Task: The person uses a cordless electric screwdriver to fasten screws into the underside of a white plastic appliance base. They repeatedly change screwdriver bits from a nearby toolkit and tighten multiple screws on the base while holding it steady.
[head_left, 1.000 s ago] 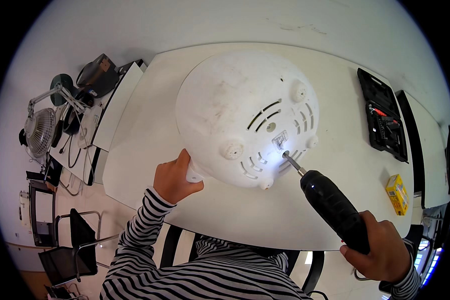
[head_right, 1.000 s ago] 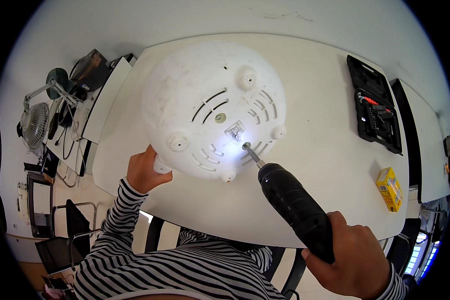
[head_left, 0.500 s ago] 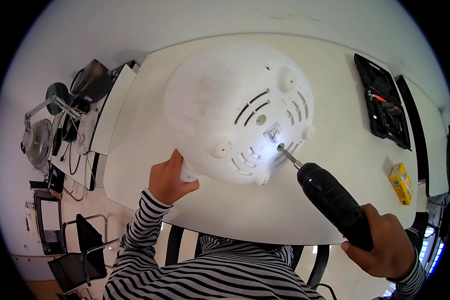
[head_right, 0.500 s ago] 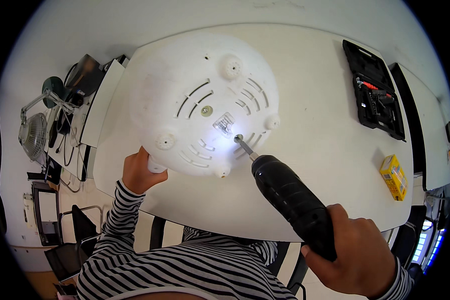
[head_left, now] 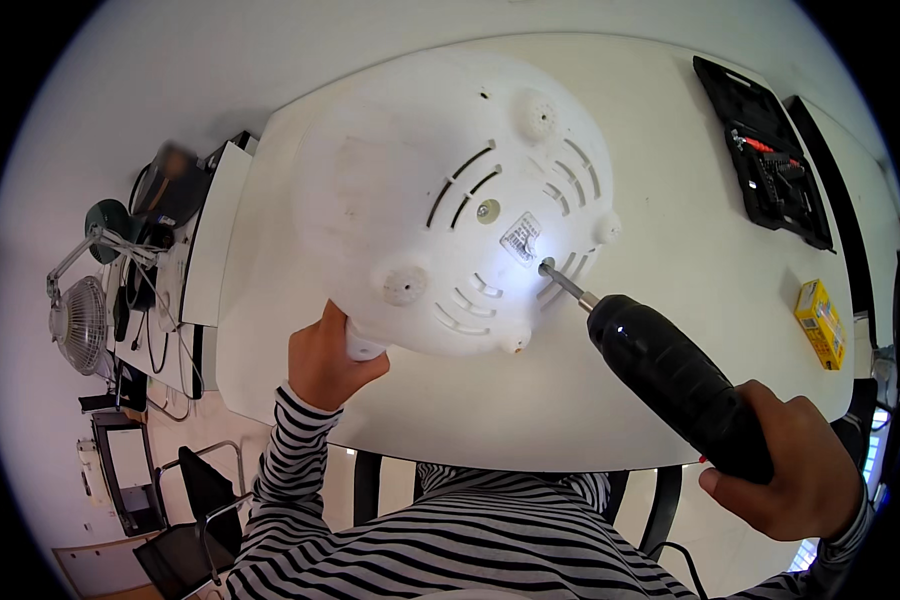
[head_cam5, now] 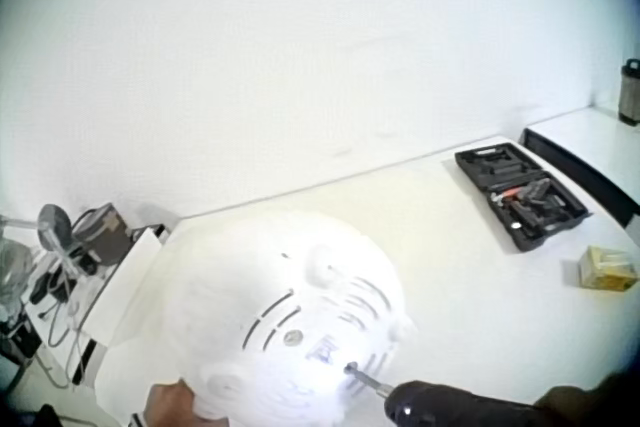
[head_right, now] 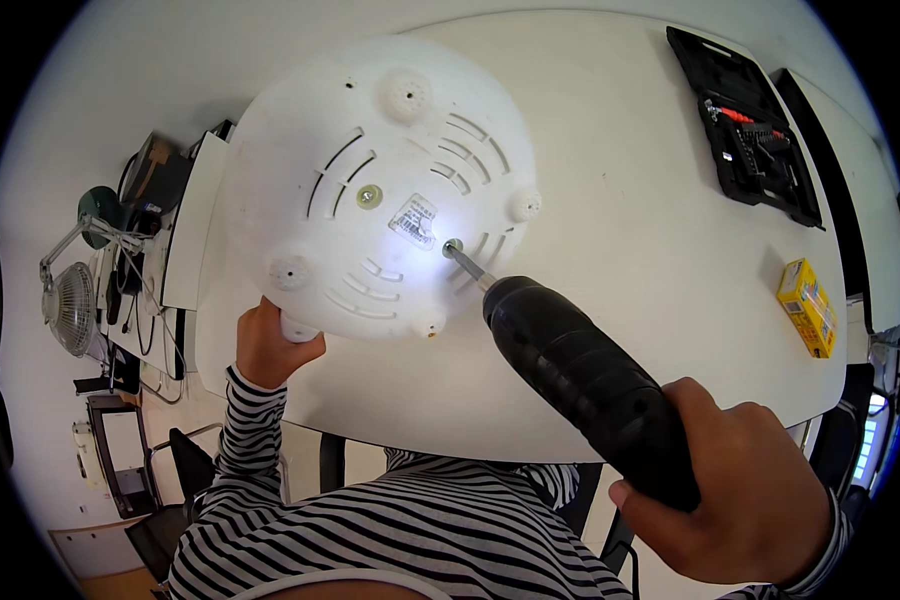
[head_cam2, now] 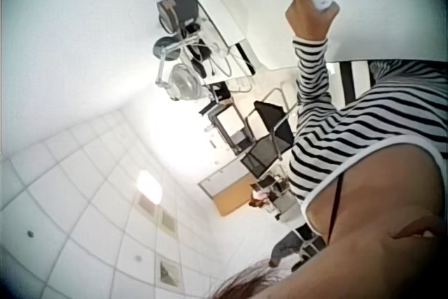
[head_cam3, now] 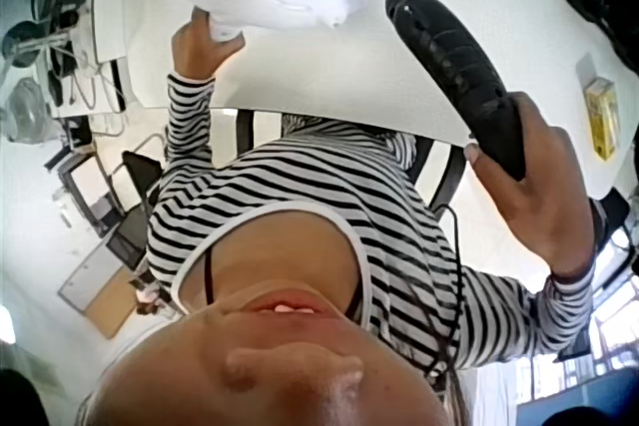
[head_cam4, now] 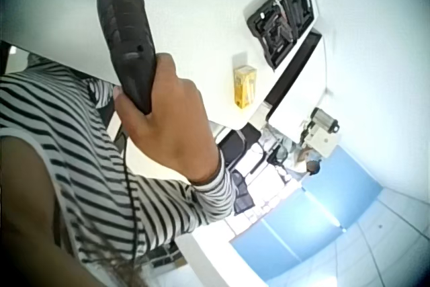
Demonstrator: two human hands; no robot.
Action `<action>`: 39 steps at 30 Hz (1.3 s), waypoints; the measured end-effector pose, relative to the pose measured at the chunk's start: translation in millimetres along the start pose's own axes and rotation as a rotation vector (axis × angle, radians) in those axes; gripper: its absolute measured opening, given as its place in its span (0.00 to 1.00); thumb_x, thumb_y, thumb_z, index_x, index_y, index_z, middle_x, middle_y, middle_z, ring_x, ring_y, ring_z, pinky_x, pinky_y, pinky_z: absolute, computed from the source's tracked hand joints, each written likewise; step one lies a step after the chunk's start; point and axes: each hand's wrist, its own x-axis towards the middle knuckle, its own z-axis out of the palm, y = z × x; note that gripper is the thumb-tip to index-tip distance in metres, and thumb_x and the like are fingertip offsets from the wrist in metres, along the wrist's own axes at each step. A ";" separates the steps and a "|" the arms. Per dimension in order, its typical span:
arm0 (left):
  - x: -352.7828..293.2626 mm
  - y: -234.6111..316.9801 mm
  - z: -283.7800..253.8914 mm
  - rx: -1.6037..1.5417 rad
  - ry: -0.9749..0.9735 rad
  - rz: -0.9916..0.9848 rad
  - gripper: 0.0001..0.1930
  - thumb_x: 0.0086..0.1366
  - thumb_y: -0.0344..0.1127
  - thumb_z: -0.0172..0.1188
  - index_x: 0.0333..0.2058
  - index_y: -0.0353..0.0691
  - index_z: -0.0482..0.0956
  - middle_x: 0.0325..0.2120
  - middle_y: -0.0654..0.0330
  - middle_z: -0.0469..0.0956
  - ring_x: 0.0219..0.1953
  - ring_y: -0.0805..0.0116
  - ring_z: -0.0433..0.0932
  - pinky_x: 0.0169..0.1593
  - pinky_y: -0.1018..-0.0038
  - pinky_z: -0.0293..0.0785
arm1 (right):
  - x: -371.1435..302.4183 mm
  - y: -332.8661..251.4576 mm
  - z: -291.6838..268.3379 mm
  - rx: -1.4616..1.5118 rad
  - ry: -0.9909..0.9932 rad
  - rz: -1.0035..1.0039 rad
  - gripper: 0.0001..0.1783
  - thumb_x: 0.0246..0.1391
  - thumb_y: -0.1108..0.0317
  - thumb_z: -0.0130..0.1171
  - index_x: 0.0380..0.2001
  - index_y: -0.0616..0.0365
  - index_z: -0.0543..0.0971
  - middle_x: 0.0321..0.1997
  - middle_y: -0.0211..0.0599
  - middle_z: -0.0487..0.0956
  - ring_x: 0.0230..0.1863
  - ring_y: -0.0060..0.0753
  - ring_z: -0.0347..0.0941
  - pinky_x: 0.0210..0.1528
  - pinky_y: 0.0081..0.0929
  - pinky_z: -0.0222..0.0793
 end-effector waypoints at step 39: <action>2.3 0.0 2.2 -0.011 0.025 0.015 0.34 0.37 0.31 0.62 0.47 0.35 0.62 0.25 0.54 0.76 0.23 0.56 0.76 0.26 0.71 0.72 | 1.6 4.7 1.7 0.137 -0.077 -0.034 0.22 0.37 0.61 0.61 0.32 0.66 0.67 0.13 0.37 0.70 0.09 0.31 0.65 0.15 0.23 0.61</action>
